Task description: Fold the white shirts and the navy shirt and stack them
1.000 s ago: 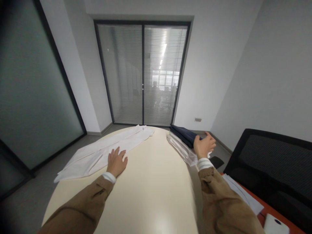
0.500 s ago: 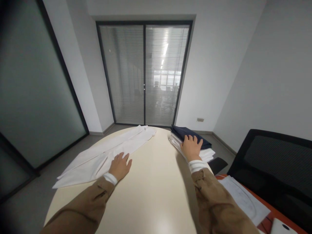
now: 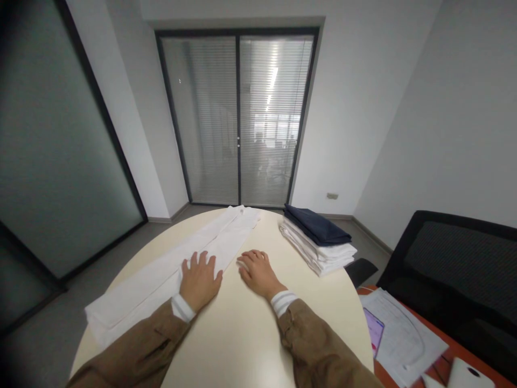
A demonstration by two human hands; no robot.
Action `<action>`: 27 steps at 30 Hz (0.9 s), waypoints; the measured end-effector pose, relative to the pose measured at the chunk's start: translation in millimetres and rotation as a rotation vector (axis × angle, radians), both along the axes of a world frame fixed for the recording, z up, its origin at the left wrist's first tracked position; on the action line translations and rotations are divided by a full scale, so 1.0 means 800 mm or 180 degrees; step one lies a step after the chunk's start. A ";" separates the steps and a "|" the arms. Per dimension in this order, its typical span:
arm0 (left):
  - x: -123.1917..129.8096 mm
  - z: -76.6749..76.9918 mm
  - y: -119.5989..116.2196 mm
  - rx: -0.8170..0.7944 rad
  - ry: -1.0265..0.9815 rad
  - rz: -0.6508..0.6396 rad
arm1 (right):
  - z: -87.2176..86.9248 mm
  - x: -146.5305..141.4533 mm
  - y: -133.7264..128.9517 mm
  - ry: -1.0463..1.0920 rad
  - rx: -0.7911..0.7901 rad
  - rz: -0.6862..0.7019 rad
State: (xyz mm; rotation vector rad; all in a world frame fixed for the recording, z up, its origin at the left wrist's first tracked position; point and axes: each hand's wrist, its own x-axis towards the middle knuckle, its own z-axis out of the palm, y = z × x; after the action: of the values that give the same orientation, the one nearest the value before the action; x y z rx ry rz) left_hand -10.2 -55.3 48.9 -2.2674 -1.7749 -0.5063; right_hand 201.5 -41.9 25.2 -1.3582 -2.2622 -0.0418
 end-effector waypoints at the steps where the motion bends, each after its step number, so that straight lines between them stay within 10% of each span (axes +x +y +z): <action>1: -0.008 0.001 0.005 -0.0051 0.0108 0.0240 | 0.000 0.000 -0.001 0.0019 -0.0059 0.0027; 8: -0.035 0.001 0.042 -0.0643 0.0124 0.0183 | 0.004 0.006 -0.006 0.0214 -0.0277 0.0064; 19: 0.028 0.015 -0.022 -0.0880 0.0164 -0.3166 | 0.004 0.007 -0.004 0.1109 -0.0405 -0.0045; 27: 0.010 0.031 -0.014 -0.0794 0.0450 -0.1593 | -0.028 0.022 0.022 0.1212 -0.0425 -0.0483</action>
State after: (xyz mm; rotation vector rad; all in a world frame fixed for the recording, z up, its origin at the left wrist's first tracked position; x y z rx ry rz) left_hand -2.5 -66.5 73.5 -2.8532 -1.2552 -0.1999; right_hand 218.8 -24.3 2.9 -1.4626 -1.8705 0.2968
